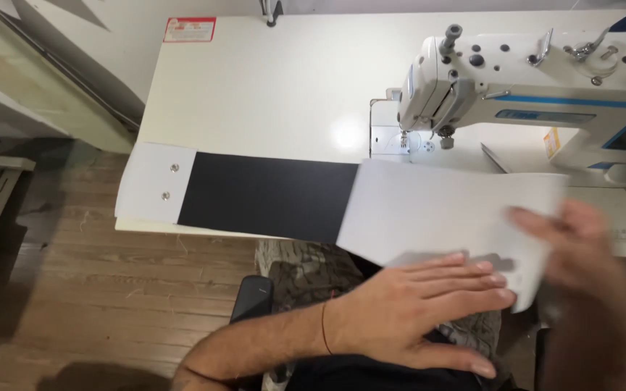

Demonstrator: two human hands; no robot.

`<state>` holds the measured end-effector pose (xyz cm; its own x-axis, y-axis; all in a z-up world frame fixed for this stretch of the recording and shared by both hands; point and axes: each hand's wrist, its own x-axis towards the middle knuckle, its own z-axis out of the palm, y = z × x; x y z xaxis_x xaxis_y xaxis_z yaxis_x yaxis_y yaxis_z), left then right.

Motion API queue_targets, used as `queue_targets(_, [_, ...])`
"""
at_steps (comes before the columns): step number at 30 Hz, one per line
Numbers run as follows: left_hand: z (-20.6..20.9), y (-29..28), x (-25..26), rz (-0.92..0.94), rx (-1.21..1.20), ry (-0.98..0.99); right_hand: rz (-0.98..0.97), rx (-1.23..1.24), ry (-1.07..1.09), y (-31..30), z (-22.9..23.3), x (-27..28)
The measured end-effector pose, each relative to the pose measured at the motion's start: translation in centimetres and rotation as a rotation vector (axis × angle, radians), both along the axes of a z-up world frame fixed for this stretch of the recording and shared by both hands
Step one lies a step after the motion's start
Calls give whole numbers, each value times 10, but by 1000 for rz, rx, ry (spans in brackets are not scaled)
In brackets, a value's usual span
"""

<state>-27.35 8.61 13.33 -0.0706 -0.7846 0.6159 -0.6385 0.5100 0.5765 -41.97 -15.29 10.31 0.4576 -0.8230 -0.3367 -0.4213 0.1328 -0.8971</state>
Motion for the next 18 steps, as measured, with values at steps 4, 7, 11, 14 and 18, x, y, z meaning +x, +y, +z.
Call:
queue_targets(4, [-23,-7,49,161,-165,117,-93,-226,-100,-90,-59,-94])
queue_targets(7, [-61,-16,95,461,169,-93,-62,-94,-138,-117,-71,-109])
queue_targets(11, [-101,-14,115,362,361,-406,-52,-87,-203,-133,-86,-98])
queue_targets(14, [-100,-17,124,359,404,-473,-92,-190,-170,-168,-117,-106])
queue_targets(18, [-102,-15,123,330,450,-492,39,-762,88,-139,-108,-120])
